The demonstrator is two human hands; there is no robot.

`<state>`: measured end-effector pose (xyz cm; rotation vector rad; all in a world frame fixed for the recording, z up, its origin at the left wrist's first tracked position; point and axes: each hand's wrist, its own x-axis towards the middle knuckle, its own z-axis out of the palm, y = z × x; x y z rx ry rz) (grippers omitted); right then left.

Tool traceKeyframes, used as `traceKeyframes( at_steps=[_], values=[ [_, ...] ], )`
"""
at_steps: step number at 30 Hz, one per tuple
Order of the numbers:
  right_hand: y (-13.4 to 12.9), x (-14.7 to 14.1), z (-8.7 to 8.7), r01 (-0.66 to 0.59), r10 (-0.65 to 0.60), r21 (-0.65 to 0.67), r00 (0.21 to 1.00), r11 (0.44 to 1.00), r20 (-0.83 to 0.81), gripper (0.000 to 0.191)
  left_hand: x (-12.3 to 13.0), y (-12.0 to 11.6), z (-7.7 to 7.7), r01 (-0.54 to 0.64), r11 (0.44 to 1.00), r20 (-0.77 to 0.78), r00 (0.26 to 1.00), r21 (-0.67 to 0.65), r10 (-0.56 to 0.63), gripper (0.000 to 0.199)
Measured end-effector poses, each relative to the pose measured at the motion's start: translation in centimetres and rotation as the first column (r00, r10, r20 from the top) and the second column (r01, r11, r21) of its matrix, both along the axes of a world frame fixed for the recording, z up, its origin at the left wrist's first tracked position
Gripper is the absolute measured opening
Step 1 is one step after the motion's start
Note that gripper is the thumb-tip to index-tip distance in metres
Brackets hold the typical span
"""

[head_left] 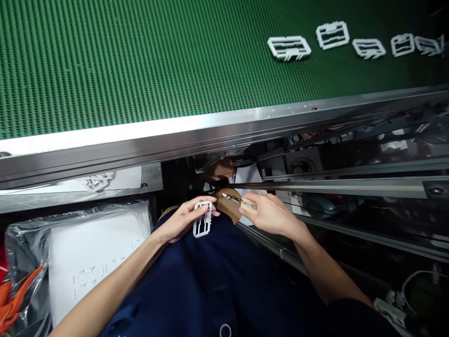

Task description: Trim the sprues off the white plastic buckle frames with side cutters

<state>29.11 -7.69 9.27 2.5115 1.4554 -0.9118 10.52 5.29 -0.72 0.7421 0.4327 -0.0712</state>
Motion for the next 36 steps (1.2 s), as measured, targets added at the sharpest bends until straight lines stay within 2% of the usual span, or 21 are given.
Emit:
traceKeyframes(
  at_steps=[2, 5, 10, 13, 18, 25, 31, 36],
  values=[
    [-0.4, -0.2, -0.5, 0.006, -0.006, 0.037, 1.0, 0.999, 0.011, 0.024, 0.7, -1.0, -0.9, -0.087, 0.981, -0.037, 0.996, -0.175, 0.082, 0.039],
    [-0.5, -0.4, -0.8, -0.052, 0.047, 0.099, 0.997, 0.994, 0.053, 0.025, 1.9, -1.1, -0.9, -0.105, 0.965, -0.015, 0.994, -0.242, 0.104, 0.052],
    [0.0, 0.0, -0.5, -0.178, 0.155, 0.187, 0.979, 0.966, 0.128, 0.024, 2.7, 0.2, 0.2, -0.047, 0.973, -0.021, 0.999, -0.226, 0.044, 0.071],
    [0.3, 0.4, -0.1, -0.252, 0.222, 0.214, 0.962, 0.944, 0.156, 0.025, 2.6, 0.4, 0.7, 0.007, 0.981, -0.014, 1.0, -0.196, -0.01, 0.07],
    [0.5, 0.6, 0.2, -0.327, 0.297, 0.179, 0.939, 0.928, 0.174, 0.025, 2.5, 0.3, 1.3, 0.05, 0.988, -0.024, 0.998, -0.143, -0.054, 0.068],
    [0.4, 0.5, 0.4, -0.288, 0.277, 0.156, 0.957, 0.945, 0.092, 0.018, 2.4, 0.2, 1.4, 0.082, 0.989, -0.01, 0.996, -0.125, -0.084, 0.064],
    [-0.2, 0.1, -0.2, -0.15, 0.128, 0.228, 0.986, 0.962, 0.109, 0.018, 2.7, -0.1, 1.8, 0.044, 0.973, 0.013, 0.999, -0.225, -0.042, 0.059],
    [-0.3, -0.5, -0.5, -0.255, 0.204, 0.255, 0.957, 0.933, 0.208, 0.022, 3.0, -0.2, 2.3, 0.003, 0.971, -0.012, 1.0, -0.241, -0.006, 0.056]
  ],
)
